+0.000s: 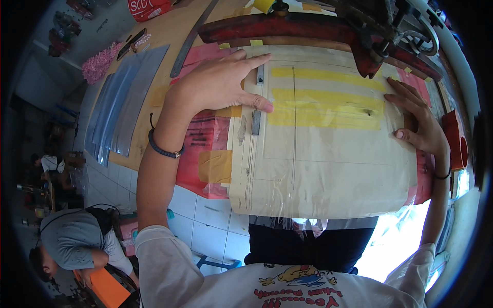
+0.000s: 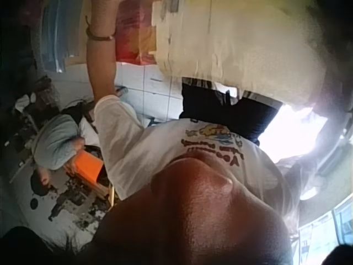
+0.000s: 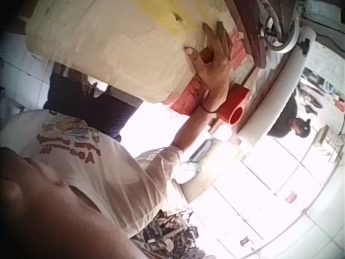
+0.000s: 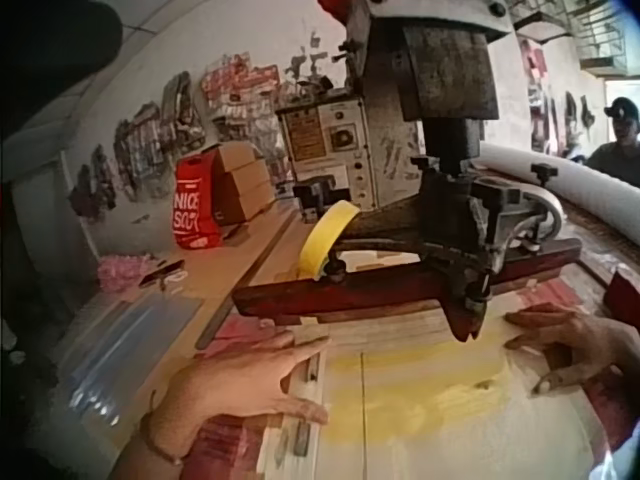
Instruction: The person picks up plastic sheets and places them onto a template board beneath a press machine, aligning and flattening them by hand.
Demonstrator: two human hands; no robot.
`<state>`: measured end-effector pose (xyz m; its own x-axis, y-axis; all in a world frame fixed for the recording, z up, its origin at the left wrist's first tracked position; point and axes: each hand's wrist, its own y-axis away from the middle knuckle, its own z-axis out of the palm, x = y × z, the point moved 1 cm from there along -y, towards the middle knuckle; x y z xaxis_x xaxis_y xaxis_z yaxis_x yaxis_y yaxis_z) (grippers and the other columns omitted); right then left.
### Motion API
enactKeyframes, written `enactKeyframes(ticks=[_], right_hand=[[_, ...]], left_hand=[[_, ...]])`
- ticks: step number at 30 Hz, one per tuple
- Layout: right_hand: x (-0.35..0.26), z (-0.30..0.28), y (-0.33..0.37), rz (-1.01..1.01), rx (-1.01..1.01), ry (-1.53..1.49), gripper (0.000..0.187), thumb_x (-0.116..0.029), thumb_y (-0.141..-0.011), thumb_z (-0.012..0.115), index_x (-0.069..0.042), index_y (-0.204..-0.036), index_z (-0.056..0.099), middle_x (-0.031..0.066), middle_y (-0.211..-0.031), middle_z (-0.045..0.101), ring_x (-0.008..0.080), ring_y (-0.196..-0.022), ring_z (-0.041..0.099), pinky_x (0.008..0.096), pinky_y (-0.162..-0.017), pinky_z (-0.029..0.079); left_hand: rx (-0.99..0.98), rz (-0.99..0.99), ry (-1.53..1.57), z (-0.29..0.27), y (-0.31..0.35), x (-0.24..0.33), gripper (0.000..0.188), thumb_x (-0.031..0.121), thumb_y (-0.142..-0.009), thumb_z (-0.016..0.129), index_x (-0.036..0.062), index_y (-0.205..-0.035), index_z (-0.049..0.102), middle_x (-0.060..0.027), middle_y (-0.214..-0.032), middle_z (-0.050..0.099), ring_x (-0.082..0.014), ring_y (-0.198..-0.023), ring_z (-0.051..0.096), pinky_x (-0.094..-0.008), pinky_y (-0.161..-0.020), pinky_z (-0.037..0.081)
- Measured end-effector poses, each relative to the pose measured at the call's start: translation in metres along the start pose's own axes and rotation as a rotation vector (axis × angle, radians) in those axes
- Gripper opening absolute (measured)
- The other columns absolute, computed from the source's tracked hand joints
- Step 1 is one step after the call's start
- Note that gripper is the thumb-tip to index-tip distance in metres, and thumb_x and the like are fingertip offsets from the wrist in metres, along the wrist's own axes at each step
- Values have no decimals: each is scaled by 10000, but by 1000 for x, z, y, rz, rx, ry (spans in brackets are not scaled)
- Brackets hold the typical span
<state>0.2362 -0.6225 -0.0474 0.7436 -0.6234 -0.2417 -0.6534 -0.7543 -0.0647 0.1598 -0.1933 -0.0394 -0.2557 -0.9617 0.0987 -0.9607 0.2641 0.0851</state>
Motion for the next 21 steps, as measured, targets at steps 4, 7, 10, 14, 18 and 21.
enactKeyframes(ticks=[4, 7, 10, 14, 18, 21], right_hand=[[-2, -2, 0, -18, -10, -11, 895, -698, -733, 712, -73, -1368, 625, 236, -1560, 436, 479, -1448, 365, 605, -1185, 283], [-1, 1, -2, -13, -22, 0, 900, -711, -732, 706, -80, -1369, 625, 233, -1566, 429, 483, -1457, 355, 604, -1193, 271], [0, -1, -1, -14, -24, -4, 911, -725, -725, 706, -86, -1369, 626, 231, -1572, 421, 482, -1466, 345, 601, -1199, 264], [-1, -3, -1, 16, -28, -19, 933, -745, -712, 711, -89, -1371, 627, 230, -1574, 418, 477, -1470, 341, 600, -1201, 260], [0, -1, -1, 20, -28, -13, 942, -749, -711, 713, -88, -1376, 625, 234, -1573, 418, 477, -1471, 341, 595, -1203, 259], [1, -2, -2, 12, -30, -34, 952, -749, -705, 718, -84, -1379, 624, 242, -1571, 416, 475, -1471, 340, 590, -1203, 259]], left_hand=[[33, 34, 19, 2, 0, -3, 1160, 779, -661, 756, 140, -1564, 406, -177, -1166, 594, -349, -1094, 630, -448, -915, 516], [43, 34, 10, -3, 1, 2, 1158, 779, -652, 761, 139, -1555, 422, -179, -1167, 594, -348, -1085, 634, -439, -911, 516], [-142, -92, 56, -12, 1, 8, 1092, 703, -687, 792, 194, -1572, 405, -185, -1369, 546, -352, -1270, 557, -402, -1052, 451], [-62, -55, 39, -7, 1, 6, 1100, 706, -672, 796, 193, -1566, 414, -179, -1357, 553, -350, -1266, 561, -407, -1046, 459], [-59, -58, 17, -7, 2, 8, 1108, 712, -661, 797, 192, -1563, 418, -174, -1344, 562, -343, -1260, 566, -413, -1039, 466], [-47, -50, 27, -7, 2, 8, 1106, 706, -660, 802, 193, -1562, 419, -167, -1307, 573, -334, -1229, 581, -415, -1016, 475]])
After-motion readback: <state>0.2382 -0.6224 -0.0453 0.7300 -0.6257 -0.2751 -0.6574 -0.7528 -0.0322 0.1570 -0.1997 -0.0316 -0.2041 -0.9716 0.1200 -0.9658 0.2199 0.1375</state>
